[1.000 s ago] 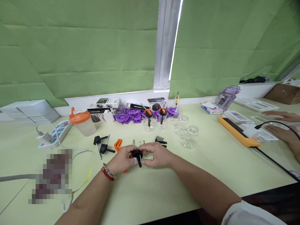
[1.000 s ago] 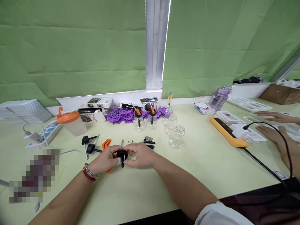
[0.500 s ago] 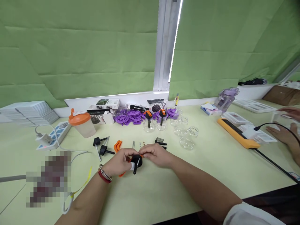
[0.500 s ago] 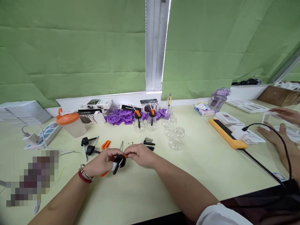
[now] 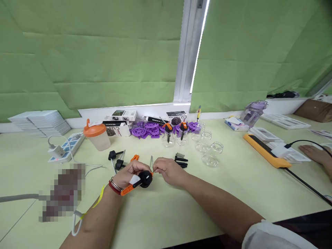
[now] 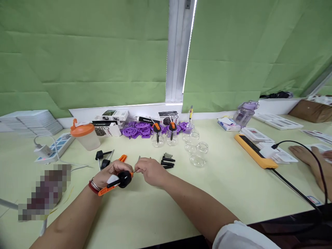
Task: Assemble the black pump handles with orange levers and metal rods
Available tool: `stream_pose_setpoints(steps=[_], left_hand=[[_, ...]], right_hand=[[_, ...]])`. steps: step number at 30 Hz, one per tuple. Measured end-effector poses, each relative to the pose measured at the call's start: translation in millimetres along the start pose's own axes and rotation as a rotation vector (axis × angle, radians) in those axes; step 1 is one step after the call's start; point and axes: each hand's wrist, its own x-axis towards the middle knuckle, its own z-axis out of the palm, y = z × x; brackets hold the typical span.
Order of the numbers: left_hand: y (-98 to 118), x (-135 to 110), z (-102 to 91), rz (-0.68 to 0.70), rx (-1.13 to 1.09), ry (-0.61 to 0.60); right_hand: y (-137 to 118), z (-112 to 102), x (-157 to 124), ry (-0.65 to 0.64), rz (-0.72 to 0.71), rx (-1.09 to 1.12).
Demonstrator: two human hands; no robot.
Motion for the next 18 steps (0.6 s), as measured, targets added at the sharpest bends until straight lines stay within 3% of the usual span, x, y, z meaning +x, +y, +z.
stream_pose_setpoints(steps=[5, 9, 13, 18], left_hand=[[-6, -6, -9.2, 0.174, -0.059, 0.027], [-3, -15, -14.9, 0.472, -0.346, 0.257], [3, -13, -13.6, 0.363, -0.494, 0.483], [-2, 2, -7.2, 0.265, -0.461, 0.595]], right_hand=[[-3, 3, 6, 0.006, -0.019, -0.114], [7, -1, 6, -0.006, 0.216, -0.304], [11, 9, 17, -0.094, 0.434, -0.442], [4, 44, 45, -0.226, 0.416, -0.598]])
